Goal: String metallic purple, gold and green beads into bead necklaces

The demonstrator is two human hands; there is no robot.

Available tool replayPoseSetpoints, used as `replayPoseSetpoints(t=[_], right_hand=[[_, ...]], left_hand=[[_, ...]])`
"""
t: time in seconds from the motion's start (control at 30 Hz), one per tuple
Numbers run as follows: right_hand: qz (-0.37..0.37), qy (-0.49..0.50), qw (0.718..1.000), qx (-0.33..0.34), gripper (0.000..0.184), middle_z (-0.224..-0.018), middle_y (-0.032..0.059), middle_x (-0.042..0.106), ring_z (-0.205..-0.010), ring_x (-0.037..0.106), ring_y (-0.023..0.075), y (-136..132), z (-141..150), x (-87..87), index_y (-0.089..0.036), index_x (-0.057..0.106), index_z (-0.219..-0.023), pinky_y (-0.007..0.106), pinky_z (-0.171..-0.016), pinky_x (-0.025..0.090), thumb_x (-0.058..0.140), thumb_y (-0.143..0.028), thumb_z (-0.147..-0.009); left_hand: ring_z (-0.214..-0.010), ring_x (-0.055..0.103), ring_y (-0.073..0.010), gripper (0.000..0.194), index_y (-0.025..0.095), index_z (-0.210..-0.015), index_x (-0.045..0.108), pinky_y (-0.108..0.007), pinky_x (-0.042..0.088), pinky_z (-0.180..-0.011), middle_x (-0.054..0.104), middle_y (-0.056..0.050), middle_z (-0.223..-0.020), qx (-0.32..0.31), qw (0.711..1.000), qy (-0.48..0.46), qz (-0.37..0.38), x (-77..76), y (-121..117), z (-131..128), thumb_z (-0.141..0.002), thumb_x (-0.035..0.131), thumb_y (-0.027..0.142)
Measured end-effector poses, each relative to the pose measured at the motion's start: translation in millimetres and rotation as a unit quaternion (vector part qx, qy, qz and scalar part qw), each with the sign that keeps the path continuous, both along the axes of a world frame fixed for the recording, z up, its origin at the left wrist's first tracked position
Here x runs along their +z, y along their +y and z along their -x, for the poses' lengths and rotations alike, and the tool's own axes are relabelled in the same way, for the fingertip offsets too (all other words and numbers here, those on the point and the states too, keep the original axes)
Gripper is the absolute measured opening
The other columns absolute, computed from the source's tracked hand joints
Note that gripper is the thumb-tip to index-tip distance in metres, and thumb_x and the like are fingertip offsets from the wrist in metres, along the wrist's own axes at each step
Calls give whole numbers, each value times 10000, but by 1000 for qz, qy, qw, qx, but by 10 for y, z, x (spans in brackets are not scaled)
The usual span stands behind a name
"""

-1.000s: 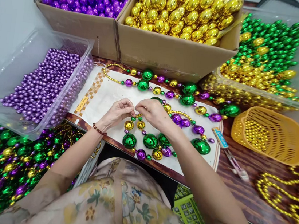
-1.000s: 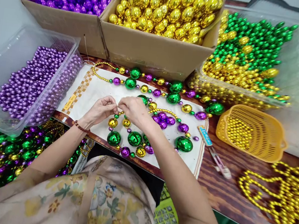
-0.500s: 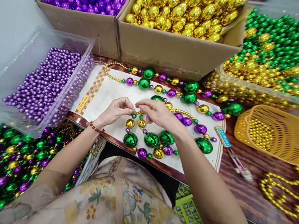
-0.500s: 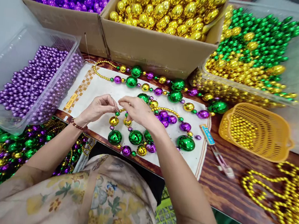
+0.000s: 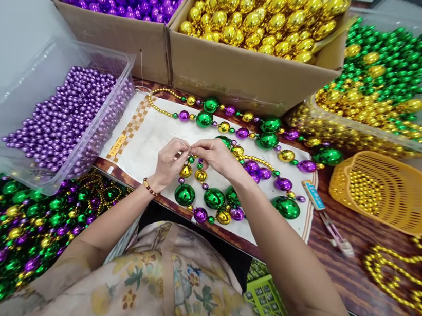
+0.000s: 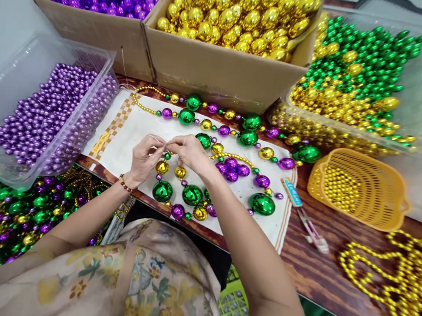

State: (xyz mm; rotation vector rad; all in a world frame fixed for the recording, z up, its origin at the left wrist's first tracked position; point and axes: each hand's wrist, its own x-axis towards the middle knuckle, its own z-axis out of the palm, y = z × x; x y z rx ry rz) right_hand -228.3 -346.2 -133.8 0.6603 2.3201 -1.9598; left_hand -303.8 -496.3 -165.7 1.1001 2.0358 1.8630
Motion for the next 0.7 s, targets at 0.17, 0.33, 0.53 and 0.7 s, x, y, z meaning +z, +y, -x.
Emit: replayPoseSetpoints(t=[0.17,0.33,0.53,0.7], right_hand=[[-26,-11,1000,-9,108,-641,-14,649,-418,510,91,-69,30,32,-177,722,-783,236,-466,374,633,-215,-829],[-355,32,929,-105,119,-913,65,731,-726,623,191,29,-192,98,-206,697,-794,291,-598,389,588,-190,-839],[-68,189,954,-224,56,-944,53,700,-905,658,241,308,-690,129,-241,583,-771,377,-760,518,618,-259,-811],[232,220,924,-208,217,-742,-9,581,-761,643,194,144,-748,8,-256,486,-810,385,-739,552,655,-391,-820]], left_hand=[[-871,614,-177,158,226,-741,614,-295,498,-725,664,-32,-868,27,999,-16,-11,-53,30,-15,-866,700,180],[-761,641,-133,141,213,-786,612,-276,545,-645,642,-19,-921,29,993,-103,-57,-92,32,-33,-876,712,255],[-720,674,-113,241,202,-840,595,-242,527,-571,661,-5,-930,-4,957,-279,-78,-54,-3,3,-805,798,327],[-855,695,-125,351,220,-856,516,-312,547,-863,670,36,-816,-42,920,-371,-122,-19,-10,28,-798,816,394]])
